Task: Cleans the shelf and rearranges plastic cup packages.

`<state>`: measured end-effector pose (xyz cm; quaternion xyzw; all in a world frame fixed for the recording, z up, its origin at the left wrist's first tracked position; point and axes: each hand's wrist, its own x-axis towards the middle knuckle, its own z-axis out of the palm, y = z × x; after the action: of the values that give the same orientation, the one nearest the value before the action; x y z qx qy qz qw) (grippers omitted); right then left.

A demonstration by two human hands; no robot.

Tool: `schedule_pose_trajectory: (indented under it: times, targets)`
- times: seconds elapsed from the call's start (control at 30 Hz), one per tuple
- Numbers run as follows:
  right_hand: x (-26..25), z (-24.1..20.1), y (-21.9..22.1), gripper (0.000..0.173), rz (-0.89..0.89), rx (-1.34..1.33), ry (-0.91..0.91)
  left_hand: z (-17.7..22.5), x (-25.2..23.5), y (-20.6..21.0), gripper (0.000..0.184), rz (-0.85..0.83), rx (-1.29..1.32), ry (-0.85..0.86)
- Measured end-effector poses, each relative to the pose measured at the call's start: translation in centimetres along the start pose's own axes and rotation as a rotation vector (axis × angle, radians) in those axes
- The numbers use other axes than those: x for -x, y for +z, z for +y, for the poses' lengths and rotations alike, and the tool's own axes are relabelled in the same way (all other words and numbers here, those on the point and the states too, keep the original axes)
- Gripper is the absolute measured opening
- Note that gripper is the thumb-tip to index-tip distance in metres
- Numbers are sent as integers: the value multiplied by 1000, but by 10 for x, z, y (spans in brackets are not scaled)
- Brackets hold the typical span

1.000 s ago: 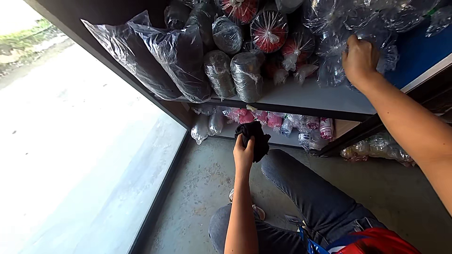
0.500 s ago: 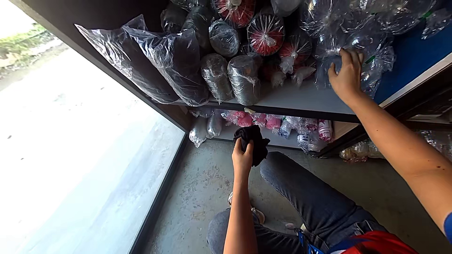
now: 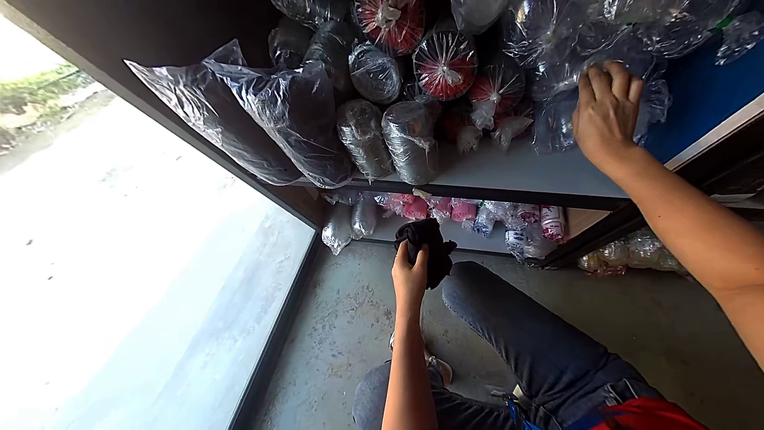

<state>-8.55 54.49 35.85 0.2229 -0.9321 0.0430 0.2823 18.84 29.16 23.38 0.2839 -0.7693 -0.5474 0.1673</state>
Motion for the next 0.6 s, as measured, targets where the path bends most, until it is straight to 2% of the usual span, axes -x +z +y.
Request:
schedule_pose_trajectory:
  times: [0.17, 0.27, 0.43, 0.6]
  targets:
    - [-6, 16, -2, 37, 144, -193, -145, 0, 0, 0, 33, -4, -11, 9]
    - [-10, 12, 4, 35, 237, -341, -123, -3, -3, 3, 34, -21, -14, 10]
    - [-21, -2, 23, 21, 349, -454, -113, -6, -3, 5, 34, -25, -28, 9]
    - [-24, -4, 21, 25, 261, -427, -188, -4, -2, 2, 34, -9, -41, 21]
